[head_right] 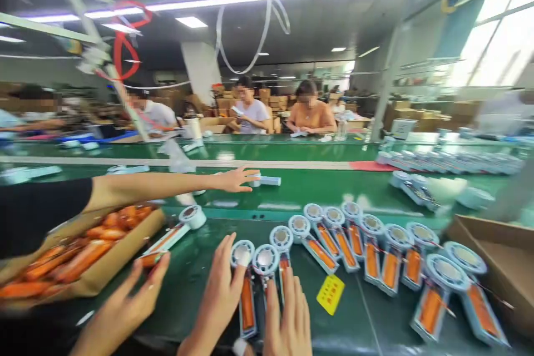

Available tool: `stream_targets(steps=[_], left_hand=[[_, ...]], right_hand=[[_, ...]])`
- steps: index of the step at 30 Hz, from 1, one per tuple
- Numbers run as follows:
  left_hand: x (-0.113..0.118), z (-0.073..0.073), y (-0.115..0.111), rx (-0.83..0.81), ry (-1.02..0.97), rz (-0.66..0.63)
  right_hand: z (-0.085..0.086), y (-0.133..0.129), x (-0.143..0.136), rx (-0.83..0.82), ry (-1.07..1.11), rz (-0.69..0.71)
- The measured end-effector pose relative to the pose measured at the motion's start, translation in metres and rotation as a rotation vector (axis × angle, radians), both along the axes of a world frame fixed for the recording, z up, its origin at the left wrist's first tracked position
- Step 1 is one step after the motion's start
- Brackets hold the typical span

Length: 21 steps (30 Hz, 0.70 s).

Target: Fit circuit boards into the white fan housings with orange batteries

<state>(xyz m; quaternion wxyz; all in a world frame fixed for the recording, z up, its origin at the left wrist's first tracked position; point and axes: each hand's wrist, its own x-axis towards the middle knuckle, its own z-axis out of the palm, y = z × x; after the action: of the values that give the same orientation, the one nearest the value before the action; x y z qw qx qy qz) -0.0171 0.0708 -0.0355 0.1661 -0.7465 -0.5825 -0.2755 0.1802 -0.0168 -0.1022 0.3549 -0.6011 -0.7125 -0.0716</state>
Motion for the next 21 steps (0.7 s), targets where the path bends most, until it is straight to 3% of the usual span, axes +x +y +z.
stream_targets(steps=[2, 4, 7, 10, 13, 16, 19, 21], left_hand=[[0.043, -0.009, 0.010, -0.051, -0.098, -0.082], [0.069, -0.009, 0.021, -0.151, -0.256, -0.162], [0.079, 0.003, 0.038, -0.249, -0.411, -0.212], [0.078, 0.013, 0.042, -0.175, -0.343, -0.195], [0.082, 0.009, 0.033, -0.098, -0.276, -0.199], [0.089, -0.002, 0.022, -0.108, -0.216, -0.197], [0.098, -0.004, 0.020, -0.165, -0.097, -0.163], [0.103, 0.001, 0.022, -0.214, -0.025, -0.118]], right_hand=[[0.000, -0.003, -0.009, -0.040, -0.021, -0.015], [0.002, 0.000, -0.018, -0.048, -0.032, -0.048], [0.012, 0.011, -0.022, -0.070, -0.047, -0.060], [0.031, 0.022, -0.009, -0.128, -0.071, -0.023], [0.063, 0.024, 0.020, -0.171, -0.083, 0.058], [0.110, 0.033, 0.054, -0.245, -0.063, 0.177], [0.152, 0.069, 0.081, -0.267, -0.094, 0.060], [0.165, 0.106, 0.092, -0.306, -0.170, -0.050]])
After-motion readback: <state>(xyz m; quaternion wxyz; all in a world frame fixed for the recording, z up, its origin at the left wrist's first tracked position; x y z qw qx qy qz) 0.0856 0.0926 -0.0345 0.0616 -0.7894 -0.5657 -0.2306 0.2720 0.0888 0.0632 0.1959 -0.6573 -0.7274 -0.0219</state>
